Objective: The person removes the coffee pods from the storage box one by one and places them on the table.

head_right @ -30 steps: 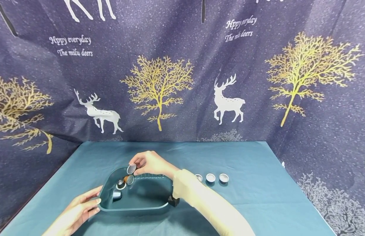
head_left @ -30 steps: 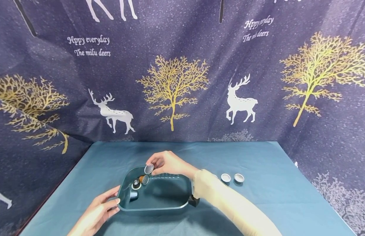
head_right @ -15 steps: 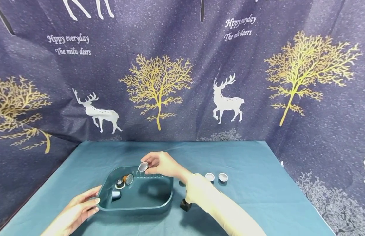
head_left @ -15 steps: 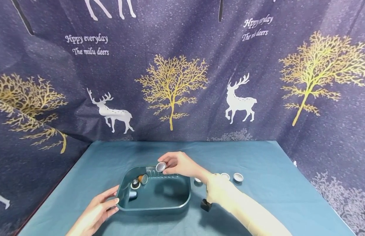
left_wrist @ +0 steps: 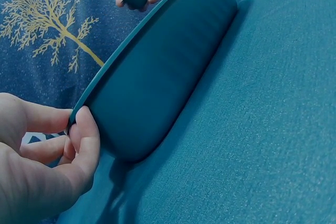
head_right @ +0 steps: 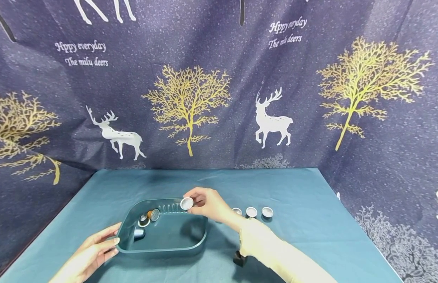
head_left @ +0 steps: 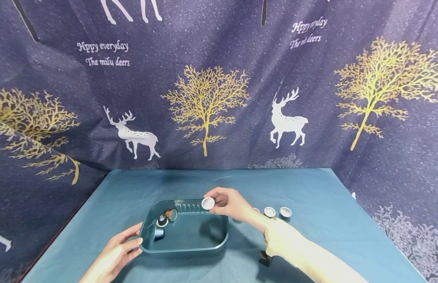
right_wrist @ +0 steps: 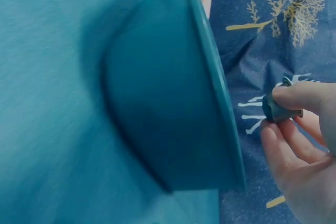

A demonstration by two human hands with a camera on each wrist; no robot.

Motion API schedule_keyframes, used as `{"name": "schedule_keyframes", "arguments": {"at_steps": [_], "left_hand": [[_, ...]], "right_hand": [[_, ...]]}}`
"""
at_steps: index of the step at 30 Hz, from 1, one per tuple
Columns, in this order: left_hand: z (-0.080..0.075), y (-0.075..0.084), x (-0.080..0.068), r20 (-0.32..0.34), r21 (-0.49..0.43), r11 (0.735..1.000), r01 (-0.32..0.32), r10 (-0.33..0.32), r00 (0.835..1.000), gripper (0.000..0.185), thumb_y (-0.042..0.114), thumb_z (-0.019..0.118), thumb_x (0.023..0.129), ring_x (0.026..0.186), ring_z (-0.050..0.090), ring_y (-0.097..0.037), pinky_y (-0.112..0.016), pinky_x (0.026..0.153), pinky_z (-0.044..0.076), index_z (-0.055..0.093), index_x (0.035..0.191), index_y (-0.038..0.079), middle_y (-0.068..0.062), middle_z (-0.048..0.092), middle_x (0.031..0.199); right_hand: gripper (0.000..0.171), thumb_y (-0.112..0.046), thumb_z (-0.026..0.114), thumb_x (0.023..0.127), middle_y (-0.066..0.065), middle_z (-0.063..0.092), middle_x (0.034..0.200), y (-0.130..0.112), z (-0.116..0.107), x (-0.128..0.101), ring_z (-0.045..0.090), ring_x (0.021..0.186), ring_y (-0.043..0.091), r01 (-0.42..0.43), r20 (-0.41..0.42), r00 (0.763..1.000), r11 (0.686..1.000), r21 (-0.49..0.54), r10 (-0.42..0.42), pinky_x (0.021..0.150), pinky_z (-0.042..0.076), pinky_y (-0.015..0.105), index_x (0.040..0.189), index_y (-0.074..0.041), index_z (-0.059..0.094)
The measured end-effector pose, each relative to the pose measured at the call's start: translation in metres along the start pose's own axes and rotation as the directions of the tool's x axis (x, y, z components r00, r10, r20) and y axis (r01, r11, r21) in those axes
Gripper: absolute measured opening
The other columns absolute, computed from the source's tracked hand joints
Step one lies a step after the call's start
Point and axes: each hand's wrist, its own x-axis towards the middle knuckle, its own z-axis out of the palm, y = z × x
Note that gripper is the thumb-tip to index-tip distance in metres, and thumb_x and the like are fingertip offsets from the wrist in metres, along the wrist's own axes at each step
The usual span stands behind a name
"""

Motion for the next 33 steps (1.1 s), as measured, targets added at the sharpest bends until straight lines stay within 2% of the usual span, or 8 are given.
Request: {"name": "schedule_keyframes", "arguments": {"at_steps": [6,12,19,21,26,33], "left_hand": [[0.002,0.001,0.000,0.005,0.008,1.000,-0.006,0.006,1.000,0.075,0.011,0.056,0.099,0.096,0.060,-0.005,-0.026,0.083,0.055,0.011,0.158,-0.002,-0.003,0.043,0.125],[0.003,0.002,0.000,-0.018,0.011,1.000,0.009,-0.009,1.000,0.074,0.010,0.057,0.098,0.097,0.060,-0.007,-0.026,0.084,0.055,0.014,0.158,-0.001,-0.006,0.040,0.132],[0.001,0.001,-0.001,0.012,0.006,1.000,0.005,-0.006,1.000,0.076,0.011,0.057,0.098,0.098,0.060,-0.005,-0.026,0.084,0.054,0.010,0.158,-0.001,-0.001,0.045,0.124],[0.001,0.001,0.000,0.012,0.003,1.000,0.004,-0.004,1.000,0.076,0.011,0.056,0.098,0.098,0.060,-0.006,-0.026,0.084,0.054,0.011,0.158,-0.001,-0.001,0.044,0.124],[0.001,0.000,0.000,0.007,0.000,1.000,0.006,-0.006,1.000,0.075,0.010,0.056,0.099,0.097,0.060,-0.006,-0.026,0.084,0.055,0.012,0.158,0.000,-0.003,0.042,0.126],[0.000,0.000,0.000,0.017,-0.001,1.000,0.005,-0.005,1.000,0.076,0.012,0.057,0.099,0.098,0.060,-0.005,-0.025,0.085,0.055,0.010,0.158,0.000,-0.001,0.043,0.125]], "right_hand": [[0.039,0.000,0.075,0.081,0.014,0.073,0.106,0.004,-0.008,-0.021,0.072,0.090,0.015,-0.024,-0.066,0.998,0.999,-0.039,0.022,0.079,0.057,0.024,0.119,-0.006,0.067],[0.041,-0.002,0.078,0.080,0.007,0.074,0.101,0.012,-0.013,-0.041,0.071,0.083,0.013,-0.071,-0.132,0.989,0.994,-0.084,0.060,0.074,0.057,0.025,0.118,-0.013,0.068],[0.039,-0.007,0.080,0.080,0.002,0.072,0.102,0.021,-0.015,-0.058,0.066,0.086,0.018,-0.020,-0.209,0.978,0.983,-0.180,-0.018,0.075,0.056,0.030,0.116,-0.018,0.069],[0.040,-0.007,0.079,0.080,0.001,0.072,0.102,0.021,-0.016,-0.062,0.065,0.087,0.019,-0.019,-0.220,0.975,0.982,-0.189,-0.024,0.075,0.056,0.032,0.116,-0.019,0.069],[0.041,-0.003,0.076,0.079,0.002,0.072,0.104,0.024,-0.017,-0.070,0.065,0.085,0.012,-0.046,-0.223,0.975,0.978,-0.201,0.000,0.077,0.057,0.035,0.117,-0.016,0.067],[0.039,-0.002,0.077,0.079,0.001,0.071,0.102,0.032,-0.014,-0.080,0.064,0.087,0.010,-0.066,-0.227,0.974,0.973,-0.219,0.015,0.076,0.057,0.031,0.115,-0.014,0.067]]}}
